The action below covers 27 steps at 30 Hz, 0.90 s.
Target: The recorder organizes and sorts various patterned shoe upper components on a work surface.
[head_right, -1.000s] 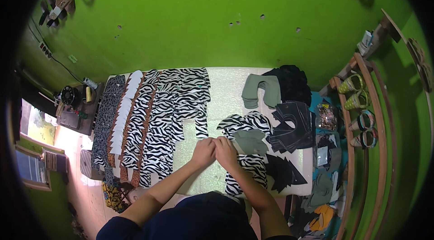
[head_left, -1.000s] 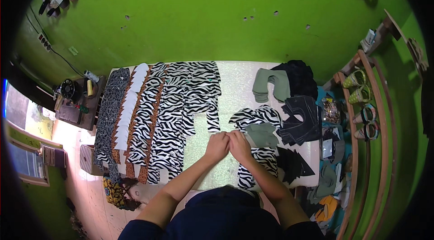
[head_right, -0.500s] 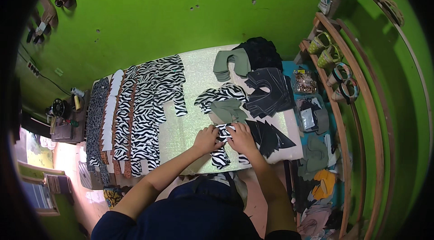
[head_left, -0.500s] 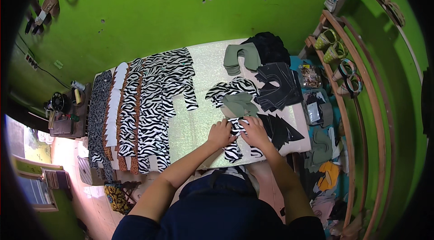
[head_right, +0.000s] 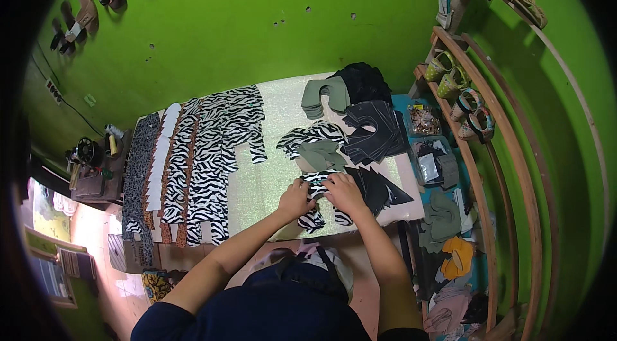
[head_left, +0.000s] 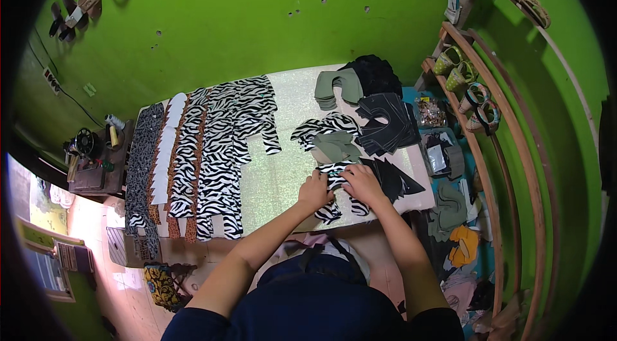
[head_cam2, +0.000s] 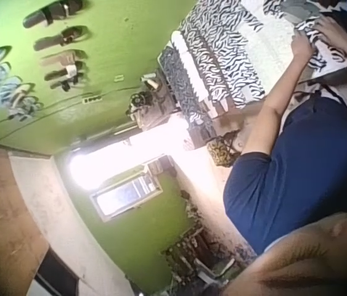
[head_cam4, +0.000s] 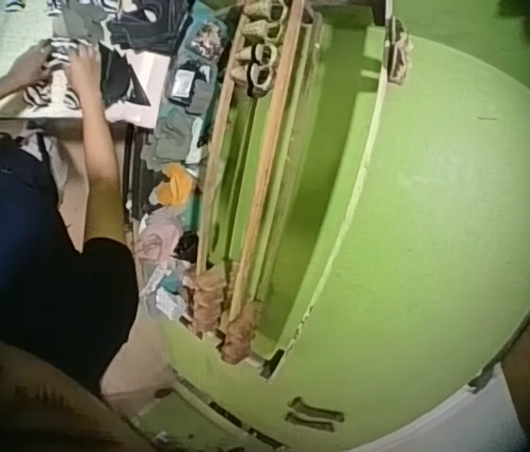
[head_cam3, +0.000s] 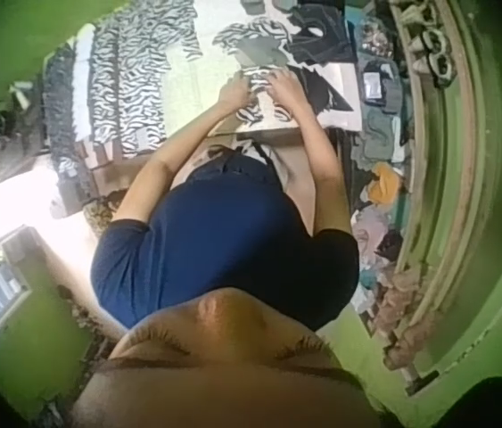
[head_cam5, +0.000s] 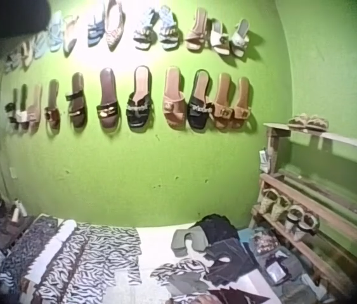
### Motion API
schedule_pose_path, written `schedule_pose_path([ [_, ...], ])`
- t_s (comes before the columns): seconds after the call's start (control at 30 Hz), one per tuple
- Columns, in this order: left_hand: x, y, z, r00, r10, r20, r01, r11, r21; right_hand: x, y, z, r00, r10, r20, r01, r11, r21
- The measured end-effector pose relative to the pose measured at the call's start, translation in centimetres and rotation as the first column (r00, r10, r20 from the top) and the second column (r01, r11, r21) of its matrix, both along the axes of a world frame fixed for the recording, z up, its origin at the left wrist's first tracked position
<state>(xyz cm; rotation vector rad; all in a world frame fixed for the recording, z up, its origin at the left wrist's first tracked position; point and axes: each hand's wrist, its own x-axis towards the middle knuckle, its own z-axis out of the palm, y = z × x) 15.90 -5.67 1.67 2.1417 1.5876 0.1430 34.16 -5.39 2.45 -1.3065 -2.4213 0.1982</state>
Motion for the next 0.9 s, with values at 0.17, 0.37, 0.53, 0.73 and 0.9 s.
schedule_pose_path([
  [0.17,-0.8,-0.5,1.5,0.996,0.022,0.090,-0.028,0.998,0.061,0.0,-0.3,1.8,1.000,-0.017,0.017,0.018,0.998,-0.053],
  [0.37,-2.7,-0.6,2.8,0.999,0.021,0.041,-0.028,0.981,0.193,-1.7,-0.2,1.4,0.999,-0.052,-0.006,0.052,0.997,-0.058],
  [0.53,-6.4,-1.2,2.4,0.997,0.072,-0.007,-0.067,0.958,0.280,-6.7,-0.4,-0.5,0.997,-0.053,0.050,0.050,0.996,0.072],
  [0.73,-11.9,-0.3,2.8,0.972,0.228,0.050,-0.233,0.930,0.285,-12.8,1.8,-0.5,0.998,0.014,0.058,-0.019,0.995,0.099],
  [0.9,-14.8,0.5,2.0,0.949,0.306,0.070,-0.314,0.916,0.251,-15.3,4.0,-0.1,0.993,0.093,0.068,-0.100,0.990,0.101],
])
